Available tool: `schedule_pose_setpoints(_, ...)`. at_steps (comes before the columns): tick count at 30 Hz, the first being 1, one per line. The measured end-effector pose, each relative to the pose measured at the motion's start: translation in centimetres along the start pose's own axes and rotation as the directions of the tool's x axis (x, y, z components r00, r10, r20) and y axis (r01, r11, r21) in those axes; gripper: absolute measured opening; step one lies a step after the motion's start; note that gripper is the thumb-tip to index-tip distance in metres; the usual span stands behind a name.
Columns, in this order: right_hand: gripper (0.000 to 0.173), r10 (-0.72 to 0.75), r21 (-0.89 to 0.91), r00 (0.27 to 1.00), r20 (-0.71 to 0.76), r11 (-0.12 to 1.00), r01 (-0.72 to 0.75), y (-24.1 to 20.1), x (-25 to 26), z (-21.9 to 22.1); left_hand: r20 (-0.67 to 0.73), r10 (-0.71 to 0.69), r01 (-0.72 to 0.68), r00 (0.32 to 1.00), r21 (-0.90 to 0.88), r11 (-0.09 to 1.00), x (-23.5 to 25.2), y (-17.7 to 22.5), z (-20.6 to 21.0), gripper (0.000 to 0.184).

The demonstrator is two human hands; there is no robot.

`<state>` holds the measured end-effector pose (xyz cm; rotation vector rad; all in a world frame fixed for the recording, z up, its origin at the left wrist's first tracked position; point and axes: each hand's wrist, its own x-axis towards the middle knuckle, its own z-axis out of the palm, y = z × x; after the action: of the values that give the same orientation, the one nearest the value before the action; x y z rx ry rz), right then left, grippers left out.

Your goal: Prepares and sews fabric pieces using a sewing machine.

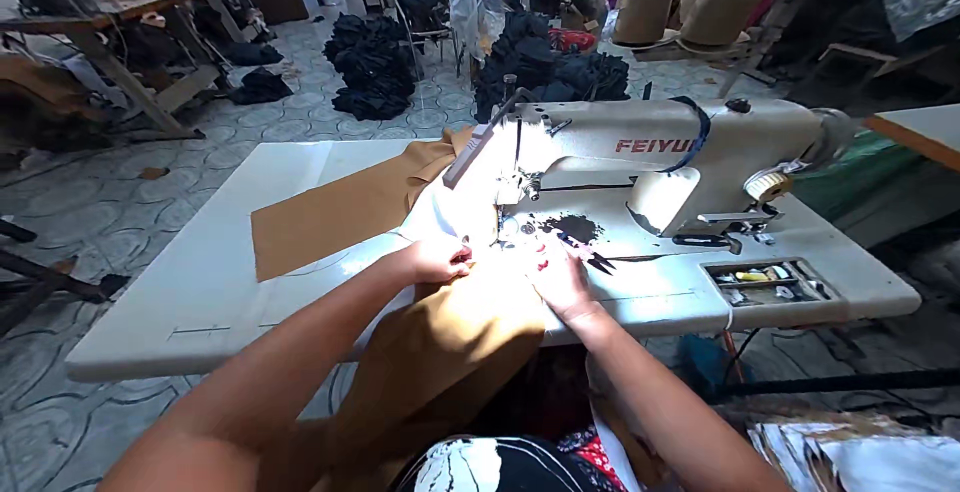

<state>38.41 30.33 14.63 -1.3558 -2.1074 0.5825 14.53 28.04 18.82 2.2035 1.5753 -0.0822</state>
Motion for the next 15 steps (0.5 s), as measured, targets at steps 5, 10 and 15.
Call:
schedule_pose_setpoints(5, 0.028, -0.112, -0.053, 0.993, 0.025, 0.992, 0.113, 0.8, 0.0, 0.5, -0.429, 0.099, -0.023, 0.898, 0.179, 0.984, -0.9, 2.5, 3.3, 0.022)
schedule_pose_setpoints(10, 0.029, -0.254, 0.024, 0.966, -0.046, 0.967, 0.255, 1.9, 0.2, 1.4, -0.588, 0.121, -0.067, 0.799, 0.112, 0.991, -0.3, 6.1, 8.1, 0.029)
schedule_pose_setpoints(15, 0.027, -0.269, 0.022, 0.962, -0.054, 0.962, 0.271, 2.6, 0.5, 1.7, -0.563, -0.057, 0.068, 0.825, -0.002, 0.998, -0.8, 7.9, 9.7, 0.036)
